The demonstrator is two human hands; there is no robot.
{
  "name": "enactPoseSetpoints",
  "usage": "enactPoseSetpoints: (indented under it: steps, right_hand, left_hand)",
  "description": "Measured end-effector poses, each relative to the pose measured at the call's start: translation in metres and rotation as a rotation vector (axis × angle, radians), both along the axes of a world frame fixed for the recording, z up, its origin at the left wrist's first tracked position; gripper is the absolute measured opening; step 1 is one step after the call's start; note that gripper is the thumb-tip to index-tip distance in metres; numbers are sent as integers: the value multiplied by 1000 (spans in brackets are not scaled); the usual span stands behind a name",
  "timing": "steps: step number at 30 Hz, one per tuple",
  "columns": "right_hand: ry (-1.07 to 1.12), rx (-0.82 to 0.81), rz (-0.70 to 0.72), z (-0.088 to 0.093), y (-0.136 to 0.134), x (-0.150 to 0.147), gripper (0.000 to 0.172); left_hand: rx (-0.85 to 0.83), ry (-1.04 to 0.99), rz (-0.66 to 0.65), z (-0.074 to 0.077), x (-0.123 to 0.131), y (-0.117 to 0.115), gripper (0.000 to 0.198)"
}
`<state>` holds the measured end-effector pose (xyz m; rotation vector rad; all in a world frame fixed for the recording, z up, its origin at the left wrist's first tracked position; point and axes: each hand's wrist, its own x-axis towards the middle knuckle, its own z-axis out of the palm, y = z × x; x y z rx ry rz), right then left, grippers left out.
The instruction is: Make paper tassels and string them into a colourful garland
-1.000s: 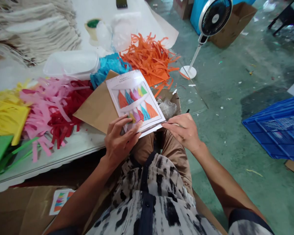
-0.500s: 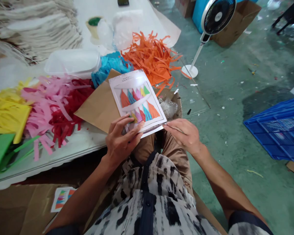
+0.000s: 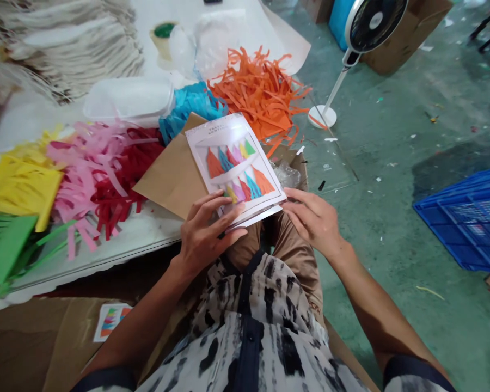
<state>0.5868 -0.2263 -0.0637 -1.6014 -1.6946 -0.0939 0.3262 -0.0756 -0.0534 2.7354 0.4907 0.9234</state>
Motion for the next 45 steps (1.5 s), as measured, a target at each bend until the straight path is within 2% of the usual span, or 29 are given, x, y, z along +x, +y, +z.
enactPoseSetpoints:
  steps: [4,12,17,21,24,28,33,38,45]
  right_hand:
    - [-22,-32,31,3,1,2,25]
    - [-31,-1,44,-3,0,6,35]
    - [-68,27,56,-6,0,6,38]
    - [-87,34,59,-6,1,6,36]
    - [-124,41,57,-3,2,5,33]
    - [-207,53,57,1,5,2,30]
    - [-243,55,31,1,5,-2,29]
    - [-237,41,0,-3,4,-5,27]
    - [-236,45,-26,-5,4,-6,27]
  left_hand:
    - [-10,-35,44,0,0,-2,61]
    - [-79,-74,72,5,4,-6,48]
    - [-214,-53,105,11,3,-7,44]
    - [-281,-38,79,14,2,-8,44]
    - [-242,-63,97,10,1,-8,44]
    - [-97,-132,72,3,-1,-4,37]
    - [79,-148,49,3,-3,-3,37]
    - [81,-97,125,9,-1,-4,44]
    - [88,33,-4,12,-18,19,40]
